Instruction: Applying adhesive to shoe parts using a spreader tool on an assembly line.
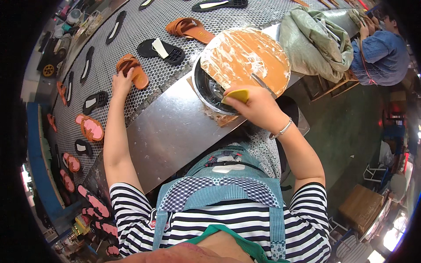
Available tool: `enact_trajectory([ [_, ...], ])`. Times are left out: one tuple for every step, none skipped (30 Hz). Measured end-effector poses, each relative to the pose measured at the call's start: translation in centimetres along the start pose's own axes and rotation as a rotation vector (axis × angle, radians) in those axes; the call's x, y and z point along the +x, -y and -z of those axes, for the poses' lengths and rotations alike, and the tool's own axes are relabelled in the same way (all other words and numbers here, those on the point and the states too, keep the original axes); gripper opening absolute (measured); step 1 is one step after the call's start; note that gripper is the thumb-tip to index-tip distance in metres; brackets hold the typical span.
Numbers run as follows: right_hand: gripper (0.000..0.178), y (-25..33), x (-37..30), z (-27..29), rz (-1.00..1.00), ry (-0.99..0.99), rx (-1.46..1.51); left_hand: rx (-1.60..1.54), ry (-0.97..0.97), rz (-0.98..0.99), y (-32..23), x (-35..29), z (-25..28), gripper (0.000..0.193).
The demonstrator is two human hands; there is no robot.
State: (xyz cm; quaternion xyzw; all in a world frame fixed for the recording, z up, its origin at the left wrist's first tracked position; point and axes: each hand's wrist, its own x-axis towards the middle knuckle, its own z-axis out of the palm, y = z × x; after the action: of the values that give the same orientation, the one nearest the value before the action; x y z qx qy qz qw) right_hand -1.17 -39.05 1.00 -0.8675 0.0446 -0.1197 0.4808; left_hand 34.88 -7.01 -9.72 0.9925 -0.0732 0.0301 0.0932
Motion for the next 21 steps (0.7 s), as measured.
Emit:
enact_trajectory([
  [0.021, 0.2, 0.1, 0.0, 0.055, 0.065, -0.068, -0.065, -0.115, -0.033, 1.5, 0.3, -0.6, 0.074],
  [0.021, 0.1, 0.2, 0.1, 0.103, 0.12, -0.14, -0.134, -0.226, -0.079, 1.4, 0.4, -0.5, 0.076],
  [0.022, -0.5, 0.1, 0.0, 0.033, 0.073, 0.012, -0.185, -0.316, -0.141, 1.9, 0.2, -0.1, 0.073],
  [0.022, -0.4, 0.0, 0.3, 0.026, 0.066, 0.016, -0.181, -0.311, -0.15, 1.8, -0.6, 0.6, 0.073],
  [0.022, 0.1, 0.0, 0.8, -0.149, -0.014, 0.195, -0.237, -0.472, -0.235, 1.4, -1.6, 1.5, 0.071],
  [0.023, 0.2, 0.0, 1.1, -0.322, -0.093, 0.375, -0.293, -0.633, -0.318, 1.1, -2.7, 2.3, 0.069],
  [0.024, 0.0, -0.1, 1.1, -0.285, -0.122, 0.34, -0.519, -0.619, -0.299, 0.4, -4.5, 3.8, 0.068],
  [0.024, -0.1, -0.4, 1.2, -0.287, -0.12, 0.344, -0.747, -0.596, -0.276, -0.6, -6.5, 4.9, 0.067],
  [0.024, -0.1, -0.6, 1.2, -0.321, -0.061, 0.306, -1.126, -0.445, -0.233, -1.6, -8.6, 5.8, 0.058],
  [0.023, 0.0, -0.9, 1.1, -0.351, 0.002, 0.27, -1.213, -0.438, -0.228, -2.0, -10.8, 6.3, 0.055],
  [0.023, 0.5, -1.2, 0.6, -0.355, -0.028, 0.322, -1.3, -0.432, -0.223, -2.7, -13.0, 6.7, 0.052],
  [0.023, 0.5, -1.7, 0.2, -0.349, -0.017, 0.326, -1.624, -0.329, -0.11, -4.4, -15.5, 7.2, 0.05],
  [0.023, 0.3, -2.1, -0.3, -0.373, -0.074, 0.393, -1.939, -0.216, 0.009, -6.1, -17.9, 7.7, 0.049],
  [0.023, 0.2, -2.3, -0.7, -0.396, -0.132, 0.46, -2.034, -0.045, 0.005, -6.8, -19.6, 7.2, 0.05],
  [0.023, 0.2, -2.5, -0.7, -0.42, -0.098, 0.486, -2.12, 0.135, 0.003, -7.4, -21.0, 6.6, 0.052],
  [0.023, 0.3, -2.7, -1.2, -0.417, -0.097, 0.488, -2.181, 0.288, 0.062, -8.8, -22.4, 6.5, 0.055],
  [0.023, 0.7, -2.9, -1.7, -0.31, -0.127, 0.599, -2.232, 0.436, 0.124, -10.1, -23.8, 6.7, 0.057],
  [0.023, 1.1, -3.3, -2.2, -0.205, -0.161, 0.705, -2.26, 0.505, 0.221, -11.2, -25.1, 6.5, 0.06],
  [0.022, 1.5, -3.6, -2.6, -0.092, -0.171, 0.714, -2.269, 0.598, 0.221, -11.9, -26.3, 6.6, 0.062],
  [0.022, 1.8, -3.6, -2.8, -0.091, -0.17, 0.716, -2.307, 0.699, 0.255, -12.3, -27.1, 6.2, 0.063],
  [0.023, 2.0, -3.4, -3.1, 0.032, -0.162, 0.679, -2.3, 0.765, 0.275, -12.6, -27.8, 6.3, 0.064],
])
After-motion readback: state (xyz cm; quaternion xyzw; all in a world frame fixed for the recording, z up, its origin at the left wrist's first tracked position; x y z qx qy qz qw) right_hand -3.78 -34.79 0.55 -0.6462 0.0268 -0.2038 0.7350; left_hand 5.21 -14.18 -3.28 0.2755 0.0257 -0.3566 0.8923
